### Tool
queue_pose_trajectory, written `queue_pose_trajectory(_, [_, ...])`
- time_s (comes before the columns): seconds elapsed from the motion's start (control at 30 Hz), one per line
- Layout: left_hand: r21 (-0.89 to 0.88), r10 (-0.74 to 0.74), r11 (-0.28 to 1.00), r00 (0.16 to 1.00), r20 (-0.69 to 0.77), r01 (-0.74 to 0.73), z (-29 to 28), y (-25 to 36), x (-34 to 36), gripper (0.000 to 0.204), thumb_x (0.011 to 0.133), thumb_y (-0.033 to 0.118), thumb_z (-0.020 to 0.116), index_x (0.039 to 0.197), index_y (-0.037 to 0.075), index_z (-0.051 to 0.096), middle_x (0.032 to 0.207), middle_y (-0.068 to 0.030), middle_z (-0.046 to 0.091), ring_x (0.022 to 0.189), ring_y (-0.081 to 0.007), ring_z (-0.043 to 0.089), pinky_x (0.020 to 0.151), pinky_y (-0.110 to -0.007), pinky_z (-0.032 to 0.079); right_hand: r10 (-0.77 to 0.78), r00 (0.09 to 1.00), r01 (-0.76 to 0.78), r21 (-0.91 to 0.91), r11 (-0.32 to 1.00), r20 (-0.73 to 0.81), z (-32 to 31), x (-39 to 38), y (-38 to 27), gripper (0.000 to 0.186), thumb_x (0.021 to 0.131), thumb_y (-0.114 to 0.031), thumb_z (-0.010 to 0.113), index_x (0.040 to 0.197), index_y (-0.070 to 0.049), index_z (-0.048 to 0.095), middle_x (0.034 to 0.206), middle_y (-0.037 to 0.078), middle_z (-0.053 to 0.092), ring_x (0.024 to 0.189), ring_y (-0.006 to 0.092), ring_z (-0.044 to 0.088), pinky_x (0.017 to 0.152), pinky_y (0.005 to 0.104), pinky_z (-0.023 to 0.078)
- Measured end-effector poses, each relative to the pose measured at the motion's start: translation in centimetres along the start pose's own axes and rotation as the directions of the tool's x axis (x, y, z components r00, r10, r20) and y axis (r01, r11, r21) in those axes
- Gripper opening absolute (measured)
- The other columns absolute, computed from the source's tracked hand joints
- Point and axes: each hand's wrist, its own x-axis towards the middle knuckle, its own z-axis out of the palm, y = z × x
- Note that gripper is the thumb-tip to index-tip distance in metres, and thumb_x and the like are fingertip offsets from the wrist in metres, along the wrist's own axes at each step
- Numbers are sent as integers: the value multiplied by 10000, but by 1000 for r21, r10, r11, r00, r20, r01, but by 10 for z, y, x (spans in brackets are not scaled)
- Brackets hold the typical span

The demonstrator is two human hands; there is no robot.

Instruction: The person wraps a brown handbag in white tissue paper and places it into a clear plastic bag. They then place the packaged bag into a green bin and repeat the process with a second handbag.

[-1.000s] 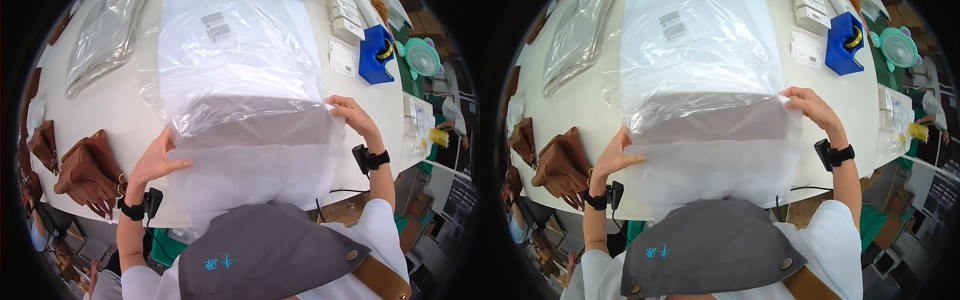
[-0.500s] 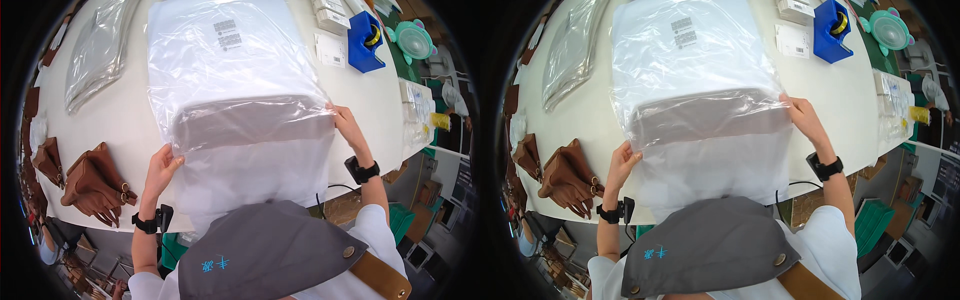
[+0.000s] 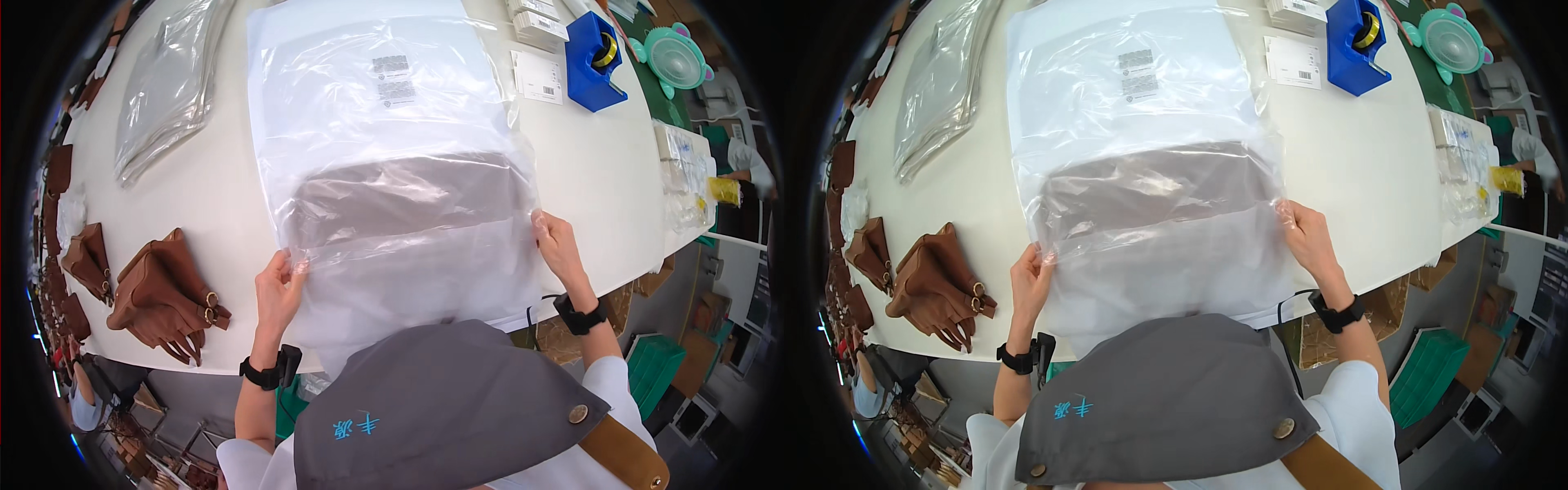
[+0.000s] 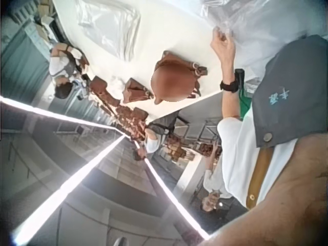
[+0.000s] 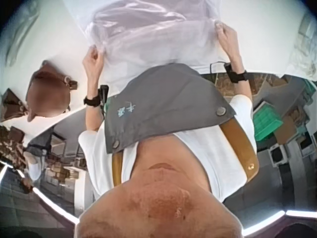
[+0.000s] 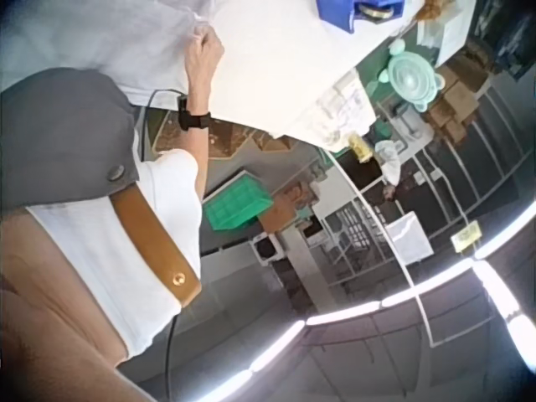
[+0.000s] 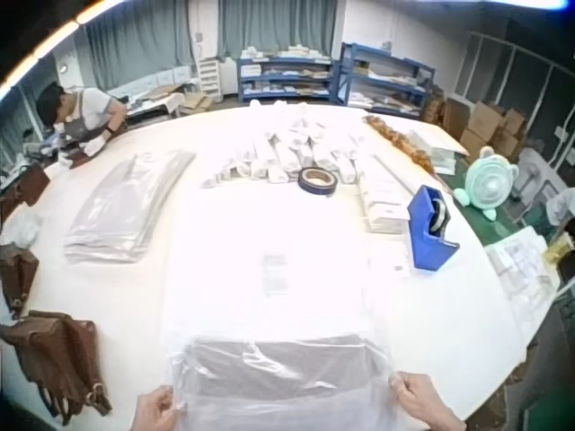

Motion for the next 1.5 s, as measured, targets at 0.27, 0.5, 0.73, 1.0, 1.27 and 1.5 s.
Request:
queue_pose_trajectory(0.27, [-31,86,996,996,-38,-87,0,-26,-14,303,851,100,669,1099,-45,575,566,2,473,533,-69,434,540,-228,404,1,995,-12,-103,995,-99,15,-40,14,487,976,-292,482,626,40,414,501,69,299,519,121,280,462,330,286])
queue_pose_trajectory(0.5, [245,138,965,971,-193,-89,16,-34,-78,223,942,156,554,1057,-26,613,563,-108,518,491,-156,471,506,-291,399,-109,979,86,-136,987,-174,17,-94,30,481,1013,-276,389,673,56,458,520,134,346,520,176,299,475,374,308])
queue_pose_trajectory(0.73, [43,89,995,989,-115,-85,40,-67,-197,232,967,134,470,1093,-5,607,808,-191,664,608,-278,621,597,-328,486,100,993,-107,141,984,58,19,-213,46,547,1020,-384,347,730,27,562,578,47,532,522,113,503,461,290,380])
queue_pose_trajectory(1.0, [80,268,959,962,51,-271,35,-8,-77,198,950,117,425,993,-14,567,767,-188,662,642,-302,655,585,-390,501,0,943,-222,627,746,333,33,-55,-11,514,995,-446,389,985,41,554,761,114,622,640,197,614,574,324,515])
queue_pose_trajectory(1.27, [319,-129,947,960,248,45,-10,-13,-66,209,886,204,544,904,9,620,623,-121,644,592,-285,642,602,-369,511,226,847,-262,7,965,480,-52,35,13,216,913,-214,557,970,-25,643,719,27,598,526,100,576,491,244,485])
queue_pose_trajectory(1.5, [557,676,571,730,96,-603,-7,47,-11,480,802,335,683,1154,35,556,1094,-168,608,1003,-305,584,753,-413,509,-536,818,413,-434,801,-210,-53,133,52,291,883,-116,513,1149,-16,579,974,220,626,863,346,625,765,421,506])
